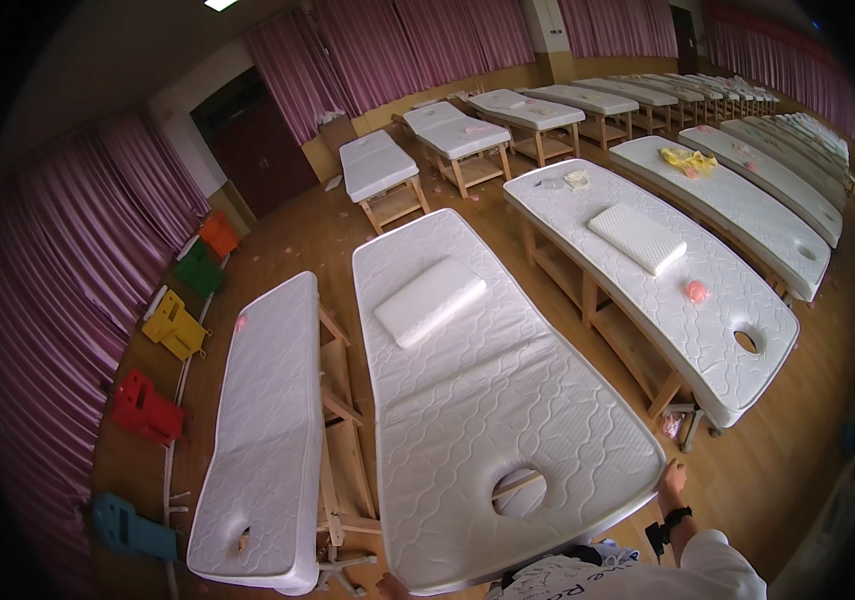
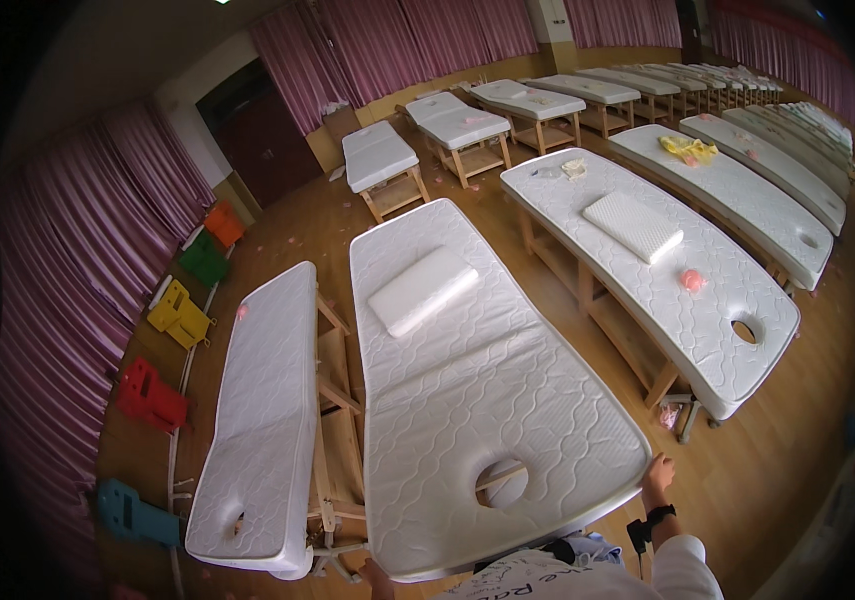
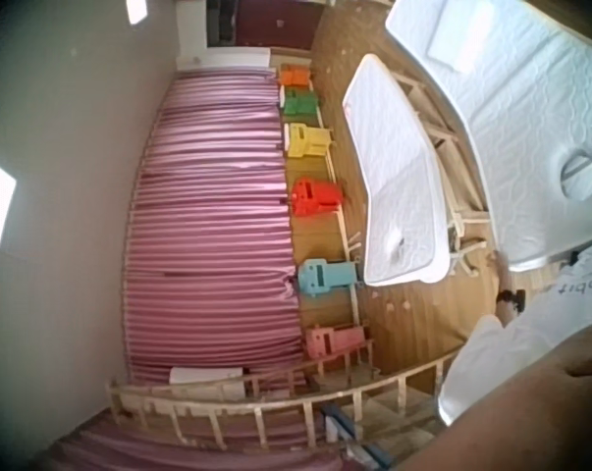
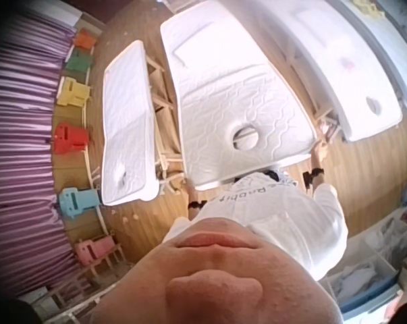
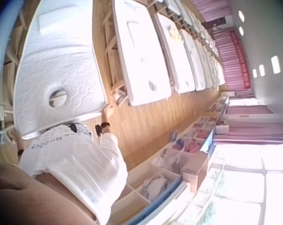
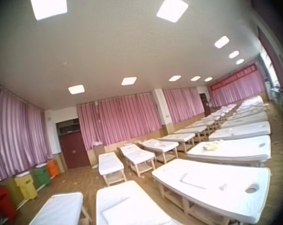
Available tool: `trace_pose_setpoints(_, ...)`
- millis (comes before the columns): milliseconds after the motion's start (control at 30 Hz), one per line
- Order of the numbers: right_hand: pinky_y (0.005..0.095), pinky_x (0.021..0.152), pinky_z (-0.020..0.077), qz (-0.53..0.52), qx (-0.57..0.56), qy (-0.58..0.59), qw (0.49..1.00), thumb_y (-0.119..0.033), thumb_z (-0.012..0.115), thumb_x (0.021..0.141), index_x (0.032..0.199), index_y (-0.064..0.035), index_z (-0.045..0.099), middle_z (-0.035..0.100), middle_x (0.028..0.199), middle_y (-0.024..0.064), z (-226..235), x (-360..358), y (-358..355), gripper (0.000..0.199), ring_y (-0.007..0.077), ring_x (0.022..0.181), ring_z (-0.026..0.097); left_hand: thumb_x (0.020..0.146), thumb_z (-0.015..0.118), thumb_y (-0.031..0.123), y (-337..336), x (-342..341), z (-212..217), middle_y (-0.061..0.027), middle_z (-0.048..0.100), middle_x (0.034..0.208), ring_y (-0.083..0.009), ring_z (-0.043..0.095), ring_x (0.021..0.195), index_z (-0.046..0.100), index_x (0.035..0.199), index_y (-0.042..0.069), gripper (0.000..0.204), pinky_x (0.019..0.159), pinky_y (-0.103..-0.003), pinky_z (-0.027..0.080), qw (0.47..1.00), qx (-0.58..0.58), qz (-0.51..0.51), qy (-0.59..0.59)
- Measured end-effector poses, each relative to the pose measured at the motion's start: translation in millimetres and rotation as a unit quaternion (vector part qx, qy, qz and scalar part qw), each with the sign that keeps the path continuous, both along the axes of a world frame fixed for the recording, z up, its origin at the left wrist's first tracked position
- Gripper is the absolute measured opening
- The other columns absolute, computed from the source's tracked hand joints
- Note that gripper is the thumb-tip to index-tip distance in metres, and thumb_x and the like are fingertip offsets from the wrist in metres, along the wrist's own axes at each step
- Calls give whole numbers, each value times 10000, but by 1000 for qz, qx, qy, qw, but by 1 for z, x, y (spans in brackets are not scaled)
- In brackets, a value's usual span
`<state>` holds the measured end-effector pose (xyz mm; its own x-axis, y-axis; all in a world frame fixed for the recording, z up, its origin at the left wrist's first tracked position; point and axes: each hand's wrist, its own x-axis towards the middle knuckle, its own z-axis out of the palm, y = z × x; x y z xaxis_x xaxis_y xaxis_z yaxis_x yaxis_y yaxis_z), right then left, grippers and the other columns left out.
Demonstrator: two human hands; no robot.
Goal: The person pushes and aligns several massage beds in a large room, then places a pillow on one of the beds.
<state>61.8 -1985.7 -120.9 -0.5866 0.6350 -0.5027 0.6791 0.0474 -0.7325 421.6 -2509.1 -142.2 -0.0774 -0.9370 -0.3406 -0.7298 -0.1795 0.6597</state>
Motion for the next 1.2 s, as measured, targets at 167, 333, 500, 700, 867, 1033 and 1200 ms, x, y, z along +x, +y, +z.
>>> trace_pose_setpoints(167, 463, 832, 422, 230, 330, 98, 910, -351, 490, 846, 1096, -37, 496, 502, 1119, 259, 36, 8, 0, 401, 403, 982, 512, 799, 458, 530, 92, -91, 149, -164, 272, 1389, -457, 271, 1228, 383, 1302, 146, 638, 868, -695, 288, 940, -129, -253, -191)
trace_pose_setpoints(333, 470, 816, 427, 281, 224, 59, 931, -319, 496, 850, 1094, 0, 470, 553, 1029, 270, 19, 0, -15, 403, 438, 941, 529, 788, 479, 545, 92, -86, 122, -154, 133, 1447, -533, 120, 1254, 297, 1363, 226, 682, 877, -709, 257, 903, -111, -311, -277)
trace_pose_setpoints(500, 484, 811, 445, 404, 294, -54, 865, -311, 510, 842, 1105, 21, 468, 564, 1026, 268, -100, 27, 67, 426, 420, 947, 544, 776, 477, 582, 102, -82, 39, -153, 52, 1462, -575, 95, 1238, 242, 1384, 264, 725, 905, -709, 217, 907, -62, -360, -211)
trace_pose_setpoints(700, 433, 869, 443, 670, 237, -180, 680, -327, 566, 799, 1199, -104, 500, 552, 1123, 202, -87, 62, 17, 463, 362, 1003, 544, 826, 487, 520, 59, -16, -111, -252, 467, 1234, -336, 409, 1197, 383, 1290, -1, 706, 982, -380, 341, 744, 134, -638, -142)
trace_pose_setpoints(867, 410, 874, 440, 757, 162, 2, 633, -326, 566, 774, 1136, -108, 556, 606, 1039, 165, -82, 58, -11, 423, 319, 991, 563, 861, 493, 428, 83, -34, -100, -221, 553, 1128, -349, 513, 1069, 452, 1234, 13, 560, 925, -375, 396, 731, 53, -680, -12)
trace_pose_setpoints(1033, 410, 880, 435, 778, 176, -61, 600, -334, 564, 783, 1113, -113, 575, 616, 1043, 132, -101, 53, -11, 398, 313, 999, 561, 863, 482, 405, 90, -51, -90, -205, 562, 1126, -346, 527, 1052, 490, 1203, 35, 503, 917, -380, 408, 709, 79, -696, -80)
trace_pose_setpoints(1200, 396, 879, 437, 800, 176, -79, 569, -349, 556, 798, 1086, -123, 593, 616, 1049, 123, -107, 52, -5, 368, 304, 1006, 561, 861, 491, 365, 88, -49, -84, -148, 588, 1093, -316, 556, 996, 557, 1102, 58, 396, 872, -371, 435, 755, 96, -641, -100)
